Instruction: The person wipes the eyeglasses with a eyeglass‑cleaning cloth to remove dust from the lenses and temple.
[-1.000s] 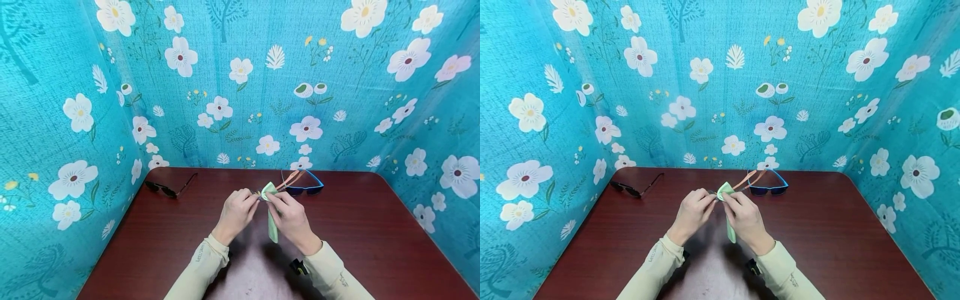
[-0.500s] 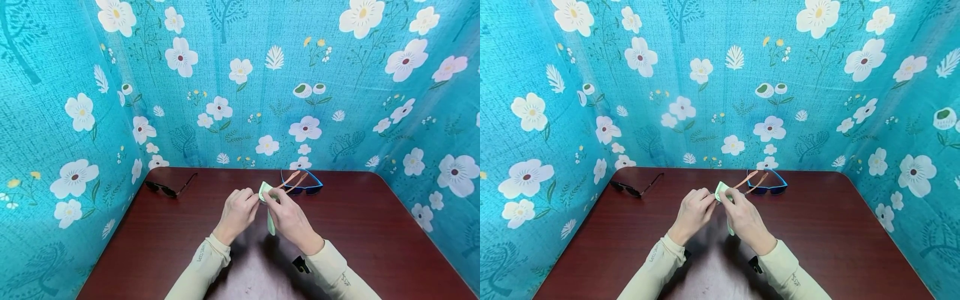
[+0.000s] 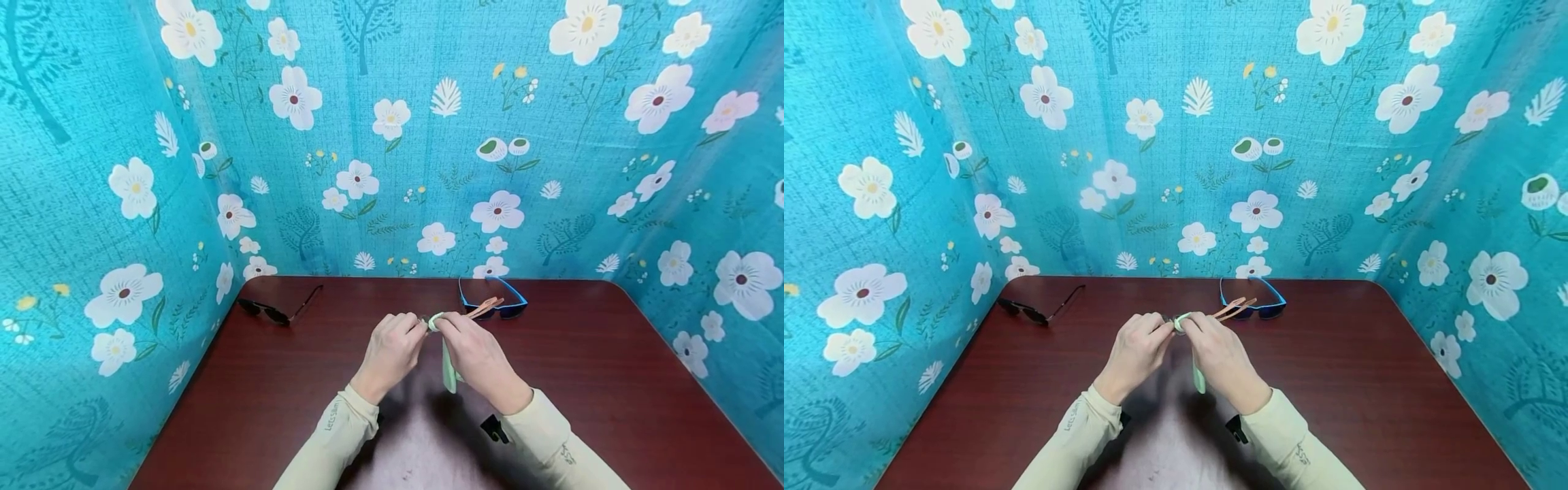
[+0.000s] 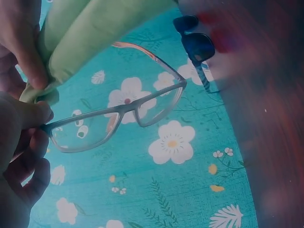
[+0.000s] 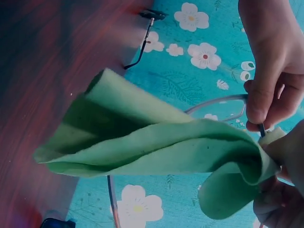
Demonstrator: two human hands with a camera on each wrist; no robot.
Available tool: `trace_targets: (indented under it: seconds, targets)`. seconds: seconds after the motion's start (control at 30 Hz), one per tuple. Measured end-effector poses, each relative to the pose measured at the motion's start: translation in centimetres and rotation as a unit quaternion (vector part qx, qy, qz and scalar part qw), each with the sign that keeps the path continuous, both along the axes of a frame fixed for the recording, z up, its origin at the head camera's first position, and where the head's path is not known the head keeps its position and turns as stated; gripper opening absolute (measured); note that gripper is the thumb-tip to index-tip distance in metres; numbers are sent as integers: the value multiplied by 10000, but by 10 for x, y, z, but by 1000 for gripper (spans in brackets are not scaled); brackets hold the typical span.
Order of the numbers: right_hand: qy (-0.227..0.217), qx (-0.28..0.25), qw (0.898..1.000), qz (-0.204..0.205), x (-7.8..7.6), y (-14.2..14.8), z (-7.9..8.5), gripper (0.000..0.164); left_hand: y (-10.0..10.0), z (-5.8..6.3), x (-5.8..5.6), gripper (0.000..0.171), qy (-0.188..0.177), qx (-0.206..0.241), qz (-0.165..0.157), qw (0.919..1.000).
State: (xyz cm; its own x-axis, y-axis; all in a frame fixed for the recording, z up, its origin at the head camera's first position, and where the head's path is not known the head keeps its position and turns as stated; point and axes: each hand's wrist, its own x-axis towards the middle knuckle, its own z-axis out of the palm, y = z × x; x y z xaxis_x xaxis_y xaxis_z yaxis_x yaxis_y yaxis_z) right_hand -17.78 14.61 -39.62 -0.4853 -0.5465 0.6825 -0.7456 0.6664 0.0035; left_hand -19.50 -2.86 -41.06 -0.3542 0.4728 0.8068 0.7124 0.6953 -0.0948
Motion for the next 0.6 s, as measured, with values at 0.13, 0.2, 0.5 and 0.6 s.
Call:
trace_targets:
  seconds: [0.13,0.2,0.5,0.6]
  targets:
    - [-201,279,9993,-142,-1,5,-2,28,-2,-3,-2,7,26,-224,48,9997]
    - [-257,324,9990,-186,-2,9,-4,31,-4,-5,-4,8,8,-328,58,9994]
    - [-405,217,9983,-358,-11,32,-6,37,-18,-5,-8,9,-182,-464,120,9987]
    - [-354,122,9990,-261,-12,32,-7,37,-20,-5,-8,9,-170,-427,101,9989]
